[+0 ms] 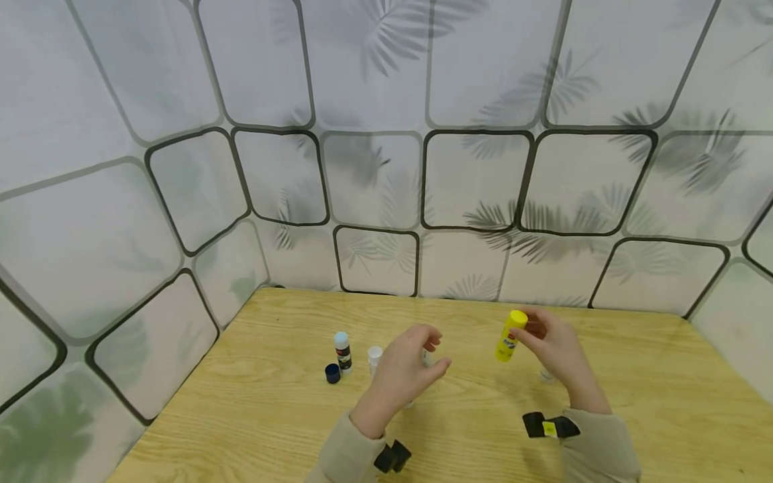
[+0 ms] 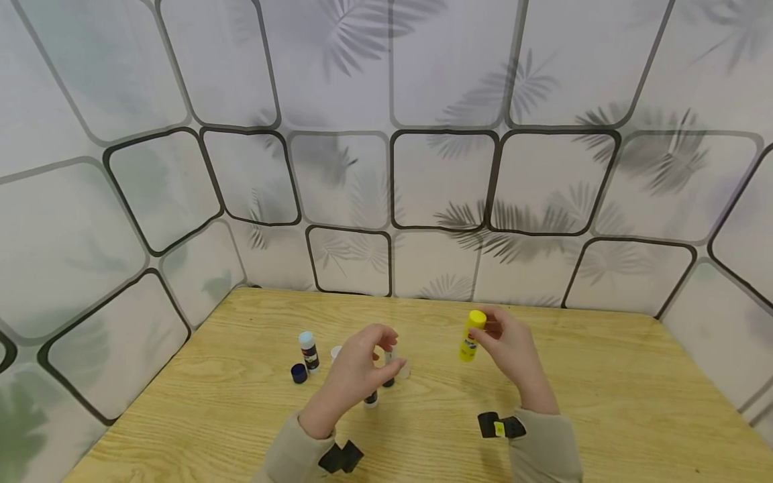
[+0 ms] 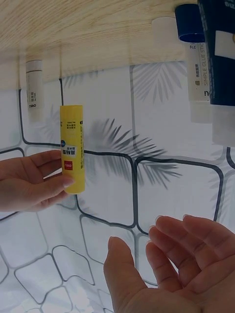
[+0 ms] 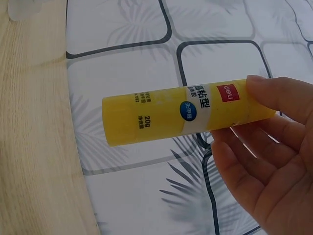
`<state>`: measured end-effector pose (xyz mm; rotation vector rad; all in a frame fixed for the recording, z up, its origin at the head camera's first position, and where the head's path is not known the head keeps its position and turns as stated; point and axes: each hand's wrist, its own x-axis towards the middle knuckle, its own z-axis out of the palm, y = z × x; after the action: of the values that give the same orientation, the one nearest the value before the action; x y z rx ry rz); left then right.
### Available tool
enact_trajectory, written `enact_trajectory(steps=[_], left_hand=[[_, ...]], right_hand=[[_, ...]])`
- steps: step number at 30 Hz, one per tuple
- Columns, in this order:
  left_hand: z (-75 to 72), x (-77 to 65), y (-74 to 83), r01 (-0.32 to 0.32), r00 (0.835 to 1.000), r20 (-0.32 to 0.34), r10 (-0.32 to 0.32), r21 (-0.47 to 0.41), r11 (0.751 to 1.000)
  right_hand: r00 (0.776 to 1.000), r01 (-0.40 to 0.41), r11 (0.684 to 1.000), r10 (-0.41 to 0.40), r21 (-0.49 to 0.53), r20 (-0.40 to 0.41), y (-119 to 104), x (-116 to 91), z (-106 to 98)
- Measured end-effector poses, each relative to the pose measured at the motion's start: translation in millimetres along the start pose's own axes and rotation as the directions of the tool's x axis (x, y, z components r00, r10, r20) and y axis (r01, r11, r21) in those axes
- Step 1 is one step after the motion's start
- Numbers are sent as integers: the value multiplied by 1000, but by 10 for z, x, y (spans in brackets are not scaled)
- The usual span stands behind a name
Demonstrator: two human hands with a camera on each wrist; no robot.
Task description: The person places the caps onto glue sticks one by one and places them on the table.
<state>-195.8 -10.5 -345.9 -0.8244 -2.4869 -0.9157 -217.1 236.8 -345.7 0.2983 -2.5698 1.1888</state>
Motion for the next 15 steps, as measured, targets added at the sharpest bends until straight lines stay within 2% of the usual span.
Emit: enact_trajectory(steps=[15], left_hand=[[-8, 3, 9, 18, 1000, 8, -18, 0, 1000]], right_hand=[[999, -38, 999, 39, -23, 33, 161, 24, 34]])
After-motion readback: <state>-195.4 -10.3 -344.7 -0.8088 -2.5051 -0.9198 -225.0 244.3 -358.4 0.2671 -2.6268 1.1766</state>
